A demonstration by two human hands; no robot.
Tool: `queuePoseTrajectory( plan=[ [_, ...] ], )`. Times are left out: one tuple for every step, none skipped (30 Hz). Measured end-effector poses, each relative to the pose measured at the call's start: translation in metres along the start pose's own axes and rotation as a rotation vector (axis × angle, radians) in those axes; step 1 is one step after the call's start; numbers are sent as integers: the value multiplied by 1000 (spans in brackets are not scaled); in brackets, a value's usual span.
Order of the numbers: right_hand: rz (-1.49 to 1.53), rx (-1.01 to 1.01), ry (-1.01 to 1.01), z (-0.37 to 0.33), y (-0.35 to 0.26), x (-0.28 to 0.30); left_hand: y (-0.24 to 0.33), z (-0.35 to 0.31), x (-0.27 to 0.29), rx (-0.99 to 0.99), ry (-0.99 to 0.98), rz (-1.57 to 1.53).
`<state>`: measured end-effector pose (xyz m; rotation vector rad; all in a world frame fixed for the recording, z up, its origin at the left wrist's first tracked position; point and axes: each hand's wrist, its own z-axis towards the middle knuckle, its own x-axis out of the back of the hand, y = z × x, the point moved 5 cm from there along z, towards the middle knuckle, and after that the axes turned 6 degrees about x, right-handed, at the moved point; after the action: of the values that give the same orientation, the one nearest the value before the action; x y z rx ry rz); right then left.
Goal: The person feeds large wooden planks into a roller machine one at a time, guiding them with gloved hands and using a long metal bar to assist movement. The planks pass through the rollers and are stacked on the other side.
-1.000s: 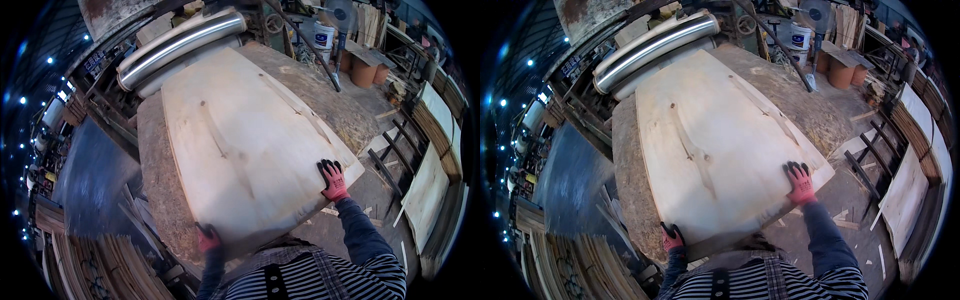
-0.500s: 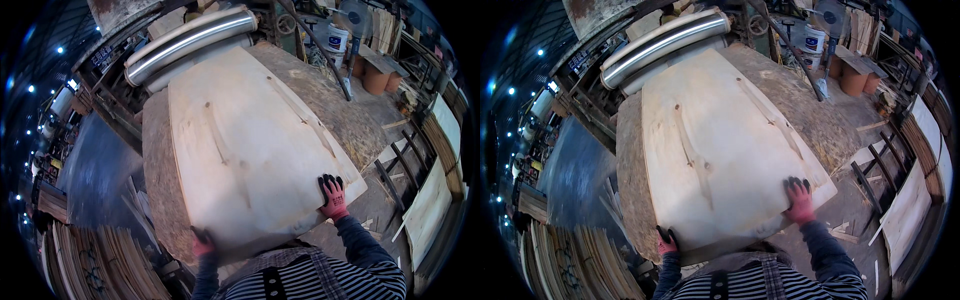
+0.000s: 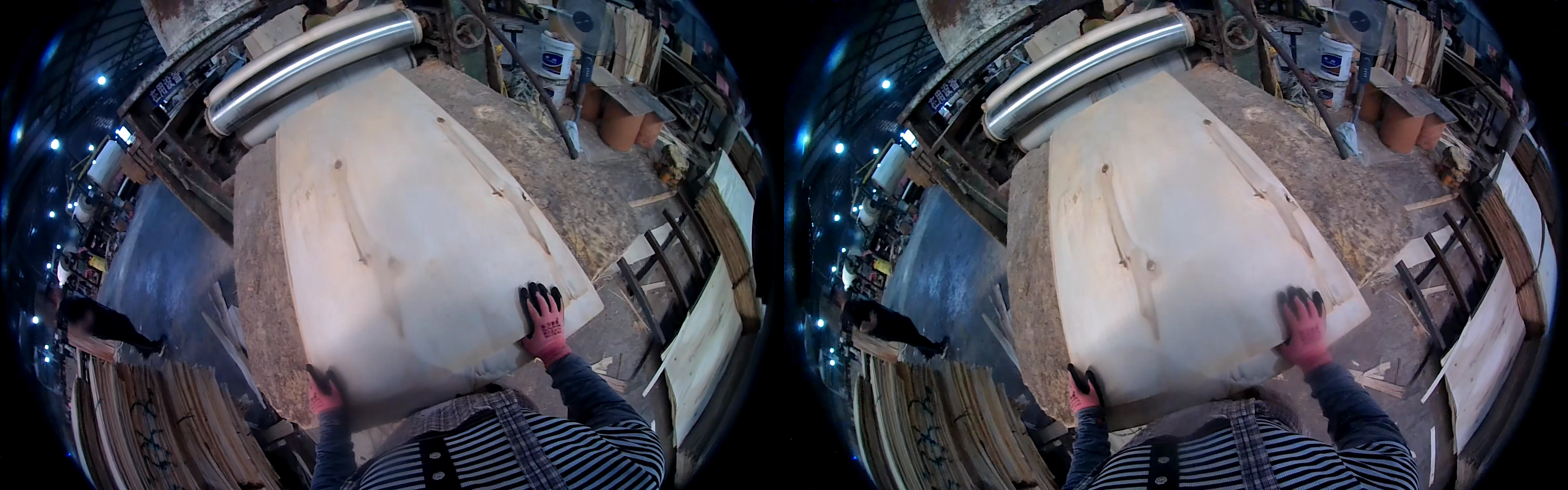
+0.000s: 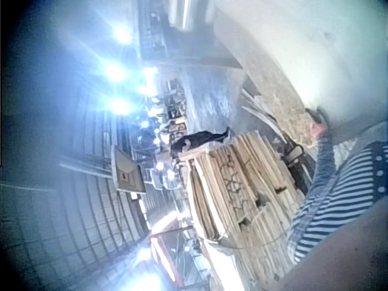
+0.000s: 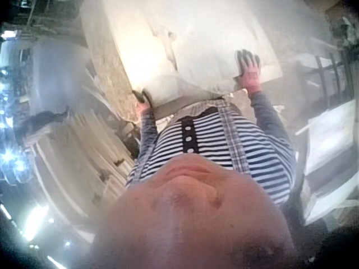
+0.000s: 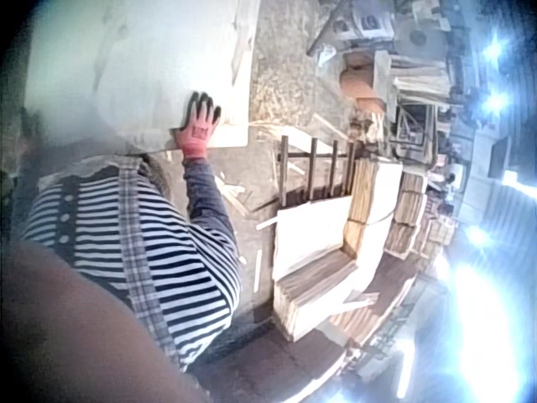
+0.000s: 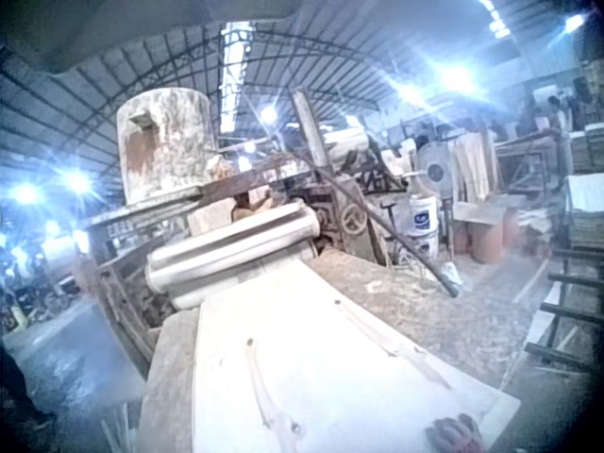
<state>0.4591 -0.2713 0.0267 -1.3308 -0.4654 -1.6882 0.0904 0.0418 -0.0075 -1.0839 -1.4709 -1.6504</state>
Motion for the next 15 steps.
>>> queuePoseTrajectory(
  plan=[
    [13,-18,-22,1,0,-1,-1,1,-1,-20,8,-13],
    [27,-35,-44,1,-1,1,-2,2,-3,-38,16,-26],
    [41,-50,-67,2,-2,1,-3,2,-2,-56,25,-38],
    [40,-21,-29,3,-3,4,1,0,0,-31,17,-19],
    [42,-11,-26,3,-2,3,8,-4,5,-3,7,-3],
    [44,-1,-22,2,-1,1,11,-6,7,25,-3,13],
    [52,8,-18,3,-1,1,8,-6,6,36,-5,15],
    [50,6,-29,3,-1,1,4,-4,4,47,-6,17],
    [48,4,-39,3,-2,3,2,-4,2,58,-7,19],
    [45,2,-45,4,-3,4,6,-4,5,63,-13,4],
    [38,-5,-49,4,-3,3,13,-5,9,67,-19,-12],
    [30,-13,-52,4,-2,1,17,-6,11,70,-25,-28],
    [24,-22,-53,2,-2,1,12,-5,8,52,-4,-18],
    [23,-25,-62,2,-1,-1,3,-3,2,36,15,-10],
    [21,-29,-70,1,0,-4,-6,-1,-4,19,34,-2]
  ],
)
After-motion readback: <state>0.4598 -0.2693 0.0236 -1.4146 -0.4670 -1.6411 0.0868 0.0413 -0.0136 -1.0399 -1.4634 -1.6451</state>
